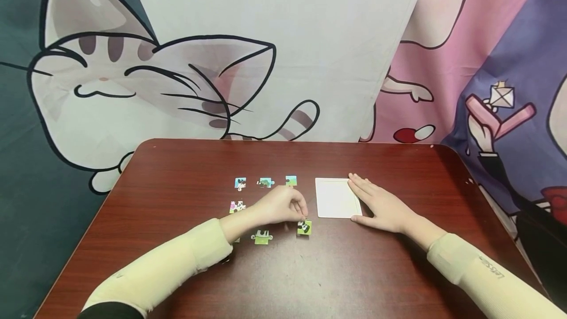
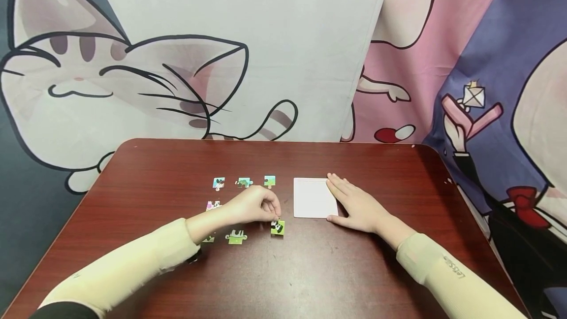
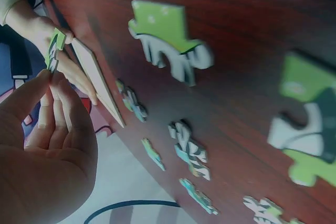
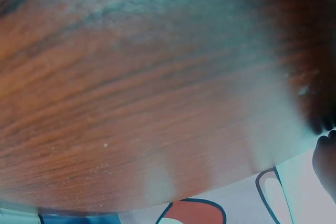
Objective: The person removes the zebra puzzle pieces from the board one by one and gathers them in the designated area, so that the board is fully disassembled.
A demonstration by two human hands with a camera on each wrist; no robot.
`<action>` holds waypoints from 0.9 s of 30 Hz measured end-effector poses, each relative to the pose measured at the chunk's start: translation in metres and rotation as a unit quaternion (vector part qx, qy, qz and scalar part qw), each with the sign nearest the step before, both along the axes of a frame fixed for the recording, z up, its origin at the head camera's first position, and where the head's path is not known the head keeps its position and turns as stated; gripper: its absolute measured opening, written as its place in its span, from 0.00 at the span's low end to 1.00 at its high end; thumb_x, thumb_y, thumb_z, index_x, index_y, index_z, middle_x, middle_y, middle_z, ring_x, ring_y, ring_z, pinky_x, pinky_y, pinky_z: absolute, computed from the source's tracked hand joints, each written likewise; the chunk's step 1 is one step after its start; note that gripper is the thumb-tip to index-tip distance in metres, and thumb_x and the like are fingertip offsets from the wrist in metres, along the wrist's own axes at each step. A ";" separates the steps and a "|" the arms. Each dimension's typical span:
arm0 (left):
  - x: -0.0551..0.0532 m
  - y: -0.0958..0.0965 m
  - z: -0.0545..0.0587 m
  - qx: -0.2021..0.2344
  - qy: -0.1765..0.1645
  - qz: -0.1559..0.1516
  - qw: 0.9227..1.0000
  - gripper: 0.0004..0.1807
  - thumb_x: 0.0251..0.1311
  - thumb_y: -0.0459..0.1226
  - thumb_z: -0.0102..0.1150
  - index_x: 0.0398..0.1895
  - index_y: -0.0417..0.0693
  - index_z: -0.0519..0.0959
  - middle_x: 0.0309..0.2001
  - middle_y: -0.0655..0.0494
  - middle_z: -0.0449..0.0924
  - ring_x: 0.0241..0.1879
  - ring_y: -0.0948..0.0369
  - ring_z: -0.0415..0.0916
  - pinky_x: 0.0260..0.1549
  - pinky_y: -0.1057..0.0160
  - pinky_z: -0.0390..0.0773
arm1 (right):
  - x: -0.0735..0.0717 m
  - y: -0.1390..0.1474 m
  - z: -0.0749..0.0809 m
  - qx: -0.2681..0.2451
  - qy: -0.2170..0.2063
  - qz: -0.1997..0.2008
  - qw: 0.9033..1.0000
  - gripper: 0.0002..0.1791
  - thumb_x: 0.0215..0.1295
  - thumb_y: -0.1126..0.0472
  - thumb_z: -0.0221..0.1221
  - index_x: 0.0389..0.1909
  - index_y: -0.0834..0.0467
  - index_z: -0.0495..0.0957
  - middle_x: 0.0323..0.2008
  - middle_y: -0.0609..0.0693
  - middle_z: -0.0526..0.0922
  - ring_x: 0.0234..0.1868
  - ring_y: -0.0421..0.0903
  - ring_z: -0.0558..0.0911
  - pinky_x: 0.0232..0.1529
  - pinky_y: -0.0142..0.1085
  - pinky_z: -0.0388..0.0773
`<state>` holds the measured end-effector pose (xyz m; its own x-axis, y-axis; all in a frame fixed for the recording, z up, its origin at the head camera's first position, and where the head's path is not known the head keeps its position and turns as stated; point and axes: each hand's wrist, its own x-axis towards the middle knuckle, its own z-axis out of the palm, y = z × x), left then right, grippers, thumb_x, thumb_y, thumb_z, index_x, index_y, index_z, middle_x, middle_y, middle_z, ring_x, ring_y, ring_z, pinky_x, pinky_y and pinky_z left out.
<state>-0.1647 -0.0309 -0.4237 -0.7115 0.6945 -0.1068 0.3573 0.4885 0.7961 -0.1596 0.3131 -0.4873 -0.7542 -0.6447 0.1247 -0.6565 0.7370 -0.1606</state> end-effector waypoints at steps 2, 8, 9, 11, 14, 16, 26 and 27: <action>0.002 -0.004 -0.002 0.000 -0.010 0.003 1.000 0.04 0.58 0.28 0.72 0.30 0.44 0.87 0.28 0.53 0.89 0.25 0.67 0.82 0.32 0.72 0.83 | 0.000 0.000 0.000 -0.002 0.005 0.001 1.000 0.52 0.65 0.41 0.69 0.79 0.68 0.61 0.81 0.66 0.62 0.80 0.65 0.66 0.74 0.62 0.68; 0.007 -0.013 -0.012 -0.004 -0.014 0.003 1.000 0.02 0.59 0.28 0.71 0.30 0.42 0.87 0.28 0.53 0.89 0.24 0.69 0.81 0.31 0.72 0.83 | 0.000 -0.001 0.001 0.000 -0.007 -0.005 1.000 0.52 0.66 0.42 0.69 0.80 0.69 0.60 0.81 0.66 0.61 0.81 0.64 0.65 0.76 0.62 0.66; 0.008 -0.015 -0.013 -0.006 -0.011 0.005 1.000 0.03 0.59 0.28 0.71 0.30 0.43 0.87 0.28 0.53 0.89 0.24 0.71 0.79 0.31 0.73 0.82 | 0.000 -0.001 0.002 0.002 -0.010 -0.006 1.000 0.52 0.66 0.42 0.69 0.80 0.69 0.60 0.82 0.66 0.61 0.81 0.64 0.64 0.76 0.62 0.66; 0.010 -0.018 -0.017 -0.009 -0.012 0.008 1.000 0.04 0.59 0.28 0.71 0.29 0.44 0.87 0.27 0.54 0.89 0.23 0.73 0.78 0.30 0.73 0.82 | 0.000 -0.002 0.003 0.004 -0.015 -0.007 1.000 0.52 0.66 0.42 0.69 0.80 0.68 0.59 0.82 0.66 0.60 0.82 0.64 0.63 0.77 0.61 0.65; 0.011 -0.022 -0.022 -0.015 -0.013 0.014 1.000 0.05 0.58 0.28 0.71 0.28 0.45 0.86 0.26 0.55 0.88 0.22 0.73 0.77 0.29 0.72 0.81 | 0.000 -0.002 0.003 0.005 -0.019 -0.009 1.000 0.53 0.66 0.43 0.69 0.80 0.68 0.59 0.82 0.65 0.59 0.82 0.64 0.63 0.77 0.61 0.64; 0.012 -0.024 -0.024 -0.018 -0.012 0.017 1.000 0.05 0.58 0.28 0.71 0.28 0.46 0.86 0.26 0.56 0.88 0.23 0.72 0.77 0.29 0.72 0.81 | 0.000 -0.002 0.003 0.005 -0.021 -0.010 1.000 0.53 0.66 0.43 0.69 0.80 0.68 0.59 0.82 0.65 0.59 0.82 0.63 0.63 0.77 0.61 0.64; 0.016 -0.027 -0.032 -0.025 0.026 0.014 0.999 0.06 0.56 0.27 0.70 0.26 0.46 0.86 0.25 0.58 0.87 0.25 0.73 0.77 0.31 0.74 0.81 | 0.001 -0.002 0.003 0.005 -0.020 -0.009 1.000 0.53 0.66 0.43 0.69 0.80 0.69 0.58 0.82 0.66 0.59 0.82 0.64 0.63 0.78 0.61 0.64; 0.015 -0.027 -0.032 -0.026 0.031 0.012 0.999 0.06 0.56 0.27 0.70 0.26 0.46 0.86 0.25 0.57 0.87 0.25 0.74 0.77 0.31 0.74 0.81 | 0.001 -0.002 0.003 0.005 -0.019 -0.009 1.000 0.53 0.66 0.43 0.69 0.80 0.69 0.59 0.82 0.66 0.59 0.82 0.64 0.63 0.78 0.61 0.64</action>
